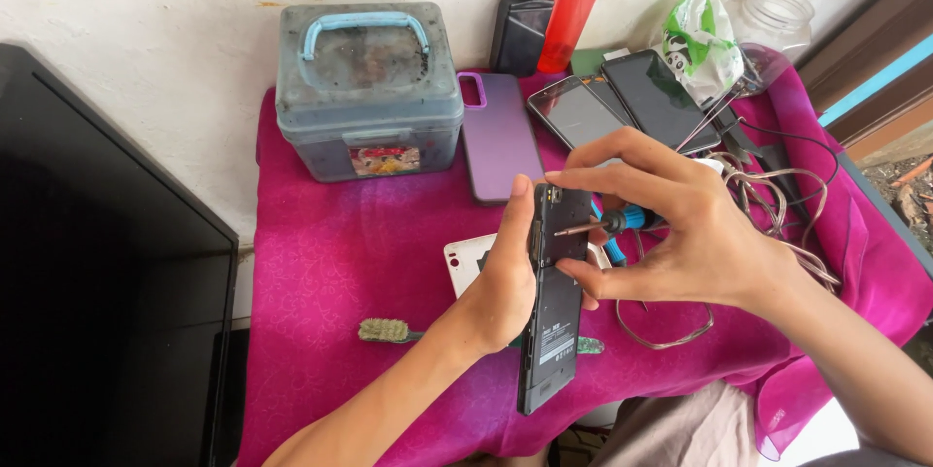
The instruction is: Disassembling a smartphone and cleaning its internal components using a screwdriver and a brush.
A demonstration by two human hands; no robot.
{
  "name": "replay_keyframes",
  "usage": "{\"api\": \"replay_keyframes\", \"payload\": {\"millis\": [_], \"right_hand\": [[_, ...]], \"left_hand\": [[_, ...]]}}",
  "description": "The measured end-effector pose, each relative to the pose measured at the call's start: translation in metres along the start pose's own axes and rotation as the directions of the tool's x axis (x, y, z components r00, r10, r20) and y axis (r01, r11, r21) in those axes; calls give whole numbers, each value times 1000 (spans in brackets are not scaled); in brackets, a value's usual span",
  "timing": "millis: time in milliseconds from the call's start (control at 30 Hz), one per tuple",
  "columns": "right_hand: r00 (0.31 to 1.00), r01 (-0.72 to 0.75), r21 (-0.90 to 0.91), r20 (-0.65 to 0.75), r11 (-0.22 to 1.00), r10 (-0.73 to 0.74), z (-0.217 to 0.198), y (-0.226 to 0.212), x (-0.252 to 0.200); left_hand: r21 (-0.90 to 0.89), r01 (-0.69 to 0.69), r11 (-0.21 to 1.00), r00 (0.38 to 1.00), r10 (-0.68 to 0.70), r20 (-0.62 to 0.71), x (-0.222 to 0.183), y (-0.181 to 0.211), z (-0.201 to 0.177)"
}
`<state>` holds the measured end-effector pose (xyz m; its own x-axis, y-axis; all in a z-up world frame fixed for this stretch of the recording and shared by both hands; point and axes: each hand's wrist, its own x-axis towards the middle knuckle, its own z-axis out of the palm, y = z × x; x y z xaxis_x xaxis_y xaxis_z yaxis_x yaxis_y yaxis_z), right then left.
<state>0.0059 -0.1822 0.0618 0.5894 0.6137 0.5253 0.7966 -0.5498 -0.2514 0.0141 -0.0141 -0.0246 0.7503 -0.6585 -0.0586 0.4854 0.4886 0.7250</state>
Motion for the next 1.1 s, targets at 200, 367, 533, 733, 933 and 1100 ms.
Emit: {"api": "replay_keyframes", "payload": {"millis": [200, 367, 533, 733, 933, 1100], "right_hand": [[997, -61, 74, 50, 995, 57, 2, 3, -3], [988, -153, 314, 70, 937, 137, 4, 4, 2], [974, -224, 453, 99, 863, 201, 5, 5, 5], [973, -229, 484, 104, 845, 205, 6, 9, 4], [986, -157, 390, 121, 907, 118, 1, 13, 9], [990, -68, 354, 137, 933, 20, 0, 15, 12]], "left_hand": [[202, 47, 978, 992, -22, -126, -9, 16, 13], [283, 61, 957, 994, -33, -103, -16, 28, 22], [330, 126, 935, 989, -93, -115, -13, 26, 19], [349, 180, 919, 976, -123, -179, -16, 33, 23], [494, 263, 829, 961, -181, -208, -20, 43, 35], [566, 190, 802, 981, -128, -148, -19, 47, 40]]}}
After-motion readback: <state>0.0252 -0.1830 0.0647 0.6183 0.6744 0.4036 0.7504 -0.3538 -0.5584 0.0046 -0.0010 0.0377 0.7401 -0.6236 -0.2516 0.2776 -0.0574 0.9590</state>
